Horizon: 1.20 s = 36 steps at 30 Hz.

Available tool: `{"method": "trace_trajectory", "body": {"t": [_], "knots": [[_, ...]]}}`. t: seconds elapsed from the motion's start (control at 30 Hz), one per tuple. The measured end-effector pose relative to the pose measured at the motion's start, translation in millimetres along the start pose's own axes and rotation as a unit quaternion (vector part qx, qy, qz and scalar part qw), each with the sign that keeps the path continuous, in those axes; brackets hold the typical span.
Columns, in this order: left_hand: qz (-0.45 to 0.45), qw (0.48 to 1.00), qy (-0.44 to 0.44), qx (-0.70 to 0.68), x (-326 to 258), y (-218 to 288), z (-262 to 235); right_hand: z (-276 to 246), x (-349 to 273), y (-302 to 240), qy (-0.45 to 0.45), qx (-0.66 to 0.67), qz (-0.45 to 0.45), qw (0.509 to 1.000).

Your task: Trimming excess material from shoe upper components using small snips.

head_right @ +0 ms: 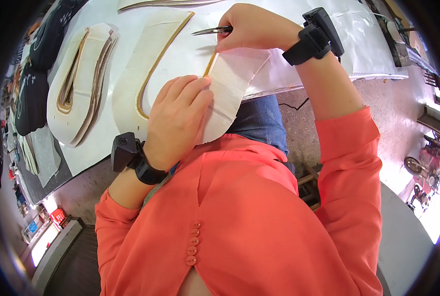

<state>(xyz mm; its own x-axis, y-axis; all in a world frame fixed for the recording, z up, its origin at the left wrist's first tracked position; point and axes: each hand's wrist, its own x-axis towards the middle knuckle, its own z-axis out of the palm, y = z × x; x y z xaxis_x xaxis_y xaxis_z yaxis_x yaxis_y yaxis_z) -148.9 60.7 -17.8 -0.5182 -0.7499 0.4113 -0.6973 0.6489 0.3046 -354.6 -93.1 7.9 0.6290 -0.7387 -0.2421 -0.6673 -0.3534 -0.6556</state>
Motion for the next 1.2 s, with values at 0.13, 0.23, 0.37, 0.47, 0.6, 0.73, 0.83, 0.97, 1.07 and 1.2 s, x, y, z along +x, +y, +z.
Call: {"method": "trace_trajectory", "body": {"t": [0.13,0.23,0.37,0.47,0.6,0.73,0.83,0.97,1.07,1.2], "knots": [[-0.019,0.999,-0.04,-0.021,1,0,-6,1,1,-1,0.001,-0.004,0.008,1.0],[-0.015,0.999,-0.041,-0.019,4,-1,-4,1,2,0,-0.014,-0.01,0.013,1.0],[-0.027,0.999,-0.043,-0.022,4,1,-1,3,0,-3,-0.02,-0.006,0.001,1.0],[-0.024,0.999,-0.045,-0.019,7,1,-2,12,-5,-9,-0.035,0.01,-0.01,0.999],[-0.004,0.999,-0.04,0.002,8,1,-3,22,-14,-14,-0.02,-0.005,-0.021,1.0],[-0.01,1.0,-0.012,-0.018,5,-2,1,8,-18,-6,-0.018,-0.02,-0.039,0.999],[-0.009,1.0,-0.016,-0.025,6,-3,0,1,-17,-3,-0.028,-0.011,-0.009,1.0],[-0.004,1.0,-0.017,-0.025,9,-3,2,5,-14,5,-0.009,0.004,-0.002,1.0],[-0.003,0.999,-0.016,-0.031,10,-7,4,6,-12,5,-0.008,0.005,0.002,1.0],[0.008,1.0,-0.015,-0.019,16,-11,6,6,-9,2,-0.021,-0.021,0.009,1.0]]}}
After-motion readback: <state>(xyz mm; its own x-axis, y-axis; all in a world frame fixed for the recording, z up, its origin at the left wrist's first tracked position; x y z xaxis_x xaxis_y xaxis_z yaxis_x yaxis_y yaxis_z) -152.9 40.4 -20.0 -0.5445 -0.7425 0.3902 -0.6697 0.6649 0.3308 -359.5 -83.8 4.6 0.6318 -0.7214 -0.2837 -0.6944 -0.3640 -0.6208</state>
